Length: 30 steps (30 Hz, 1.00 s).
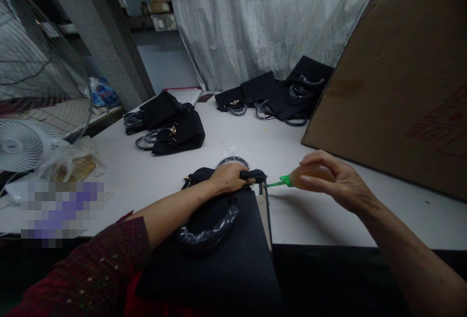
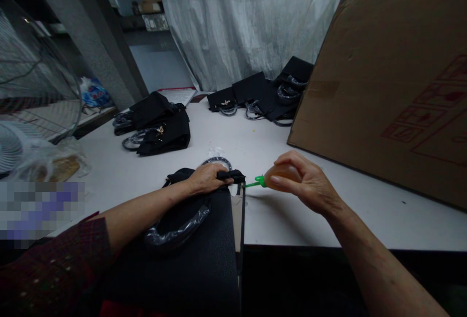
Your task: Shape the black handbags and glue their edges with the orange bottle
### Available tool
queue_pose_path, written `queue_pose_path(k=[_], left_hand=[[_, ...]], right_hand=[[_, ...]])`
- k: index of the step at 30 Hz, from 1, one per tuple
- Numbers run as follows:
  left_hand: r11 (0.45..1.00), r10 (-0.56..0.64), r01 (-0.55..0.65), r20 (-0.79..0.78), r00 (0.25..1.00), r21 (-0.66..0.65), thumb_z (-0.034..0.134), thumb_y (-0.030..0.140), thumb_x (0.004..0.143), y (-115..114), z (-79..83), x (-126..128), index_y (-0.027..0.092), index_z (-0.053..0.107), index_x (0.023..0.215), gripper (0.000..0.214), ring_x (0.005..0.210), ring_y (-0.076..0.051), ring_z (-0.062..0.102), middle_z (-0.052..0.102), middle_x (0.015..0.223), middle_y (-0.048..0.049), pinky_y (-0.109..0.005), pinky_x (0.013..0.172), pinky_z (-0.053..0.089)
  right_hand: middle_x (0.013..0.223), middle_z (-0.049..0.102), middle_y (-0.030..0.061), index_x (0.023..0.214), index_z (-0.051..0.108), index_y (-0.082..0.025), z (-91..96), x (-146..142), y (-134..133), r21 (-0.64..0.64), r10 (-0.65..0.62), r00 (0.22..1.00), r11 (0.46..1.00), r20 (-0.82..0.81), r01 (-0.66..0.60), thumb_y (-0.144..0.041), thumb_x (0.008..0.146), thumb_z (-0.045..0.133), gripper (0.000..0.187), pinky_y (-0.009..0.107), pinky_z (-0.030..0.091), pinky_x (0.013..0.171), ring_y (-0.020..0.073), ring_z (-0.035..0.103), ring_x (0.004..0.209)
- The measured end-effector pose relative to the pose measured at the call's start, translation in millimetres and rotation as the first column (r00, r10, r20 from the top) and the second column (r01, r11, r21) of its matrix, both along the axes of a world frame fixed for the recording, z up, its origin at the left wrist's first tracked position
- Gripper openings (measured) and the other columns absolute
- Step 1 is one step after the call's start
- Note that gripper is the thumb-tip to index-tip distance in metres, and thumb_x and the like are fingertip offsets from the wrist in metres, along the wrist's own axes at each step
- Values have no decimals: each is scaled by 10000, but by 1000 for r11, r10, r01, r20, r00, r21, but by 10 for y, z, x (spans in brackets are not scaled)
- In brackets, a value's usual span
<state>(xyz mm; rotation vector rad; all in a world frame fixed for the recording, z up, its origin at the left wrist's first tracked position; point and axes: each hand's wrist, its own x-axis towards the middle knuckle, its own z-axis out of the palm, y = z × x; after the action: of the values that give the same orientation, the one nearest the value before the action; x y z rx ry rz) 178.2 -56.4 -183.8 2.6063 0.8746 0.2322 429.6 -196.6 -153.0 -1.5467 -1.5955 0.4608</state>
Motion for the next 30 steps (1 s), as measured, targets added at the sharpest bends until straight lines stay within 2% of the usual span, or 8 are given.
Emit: queue_pose_path(k=[4, 10, 17, 23, 27, 30], left_hand=[[999, 28, -28, 0, 1000, 17, 534, 558, 824, -1, -5, 8, 233, 672, 872, 357, 783, -195, 587, 652, 828, -25, -312, 693, 435], [1000, 10, -10, 10, 1000, 6, 532, 542, 831, -6, 2, 7, 231, 671, 842, 341, 774, -193, 581, 648, 811, -27, -317, 703, 440], [1000, 18, -18, 1, 1000, -1, 551, 521, 822, 7, -13, 14, 233, 675, 850, 314, 775, -194, 582, 654, 810, -28, -316, 696, 438], [1000, 11, -10, 13, 1000, -9, 556, 512, 816, 4, -17, 13, 229, 665, 835, 305, 776, -192, 583, 653, 823, -27, -309, 686, 429], [999, 10, -10, 17, 1000, -34, 576, 471, 811, -19, 27, 13, 218, 644, 792, 263, 723, -169, 572, 643, 783, -15, -285, 658, 416], [1000, 13, -13, 14, 1000, -17, 584, 458, 807, -33, 50, 13, 217, 632, 779, 248, 702, -167, 557, 636, 773, -11, -286, 654, 409]], right_hand=[[1011, 599, 48, 937, 607, -256, -31, -1, -55, 5, 10, 1000, 1000, -29, -10, -482, 723, 711, 328, 427, 483, 792, 249, 596, 888], [1022, 614, 35, 908, 622, -268, -35, -7, -194, -78, 115, 989, 989, -95, -123, -450, 707, 729, 292, 386, 511, 730, 249, 614, 893], [1018, 584, 49, 933, 610, -260, -121, -28, -182, 37, -6, 997, 999, -71, 8, -457, 741, 698, 288, 425, 481, 814, 251, 583, 928], [1034, 589, 32, 922, 614, -271, -91, 8, -217, -36, 117, 987, 992, -106, -121, -433, 718, 725, 283, 365, 514, 710, 233, 606, 893], [1040, 586, 43, 943, 612, -268, -98, -4, -259, 15, 54, 995, 999, -83, -52, -424, 746, 708, 269, 377, 507, 759, 235, 595, 926], [1039, 593, 49, 942, 618, -263, -106, -24, -326, -4, 103, 992, 995, -73, -103, -418, 747, 710, 266, 369, 515, 745, 236, 600, 922]])
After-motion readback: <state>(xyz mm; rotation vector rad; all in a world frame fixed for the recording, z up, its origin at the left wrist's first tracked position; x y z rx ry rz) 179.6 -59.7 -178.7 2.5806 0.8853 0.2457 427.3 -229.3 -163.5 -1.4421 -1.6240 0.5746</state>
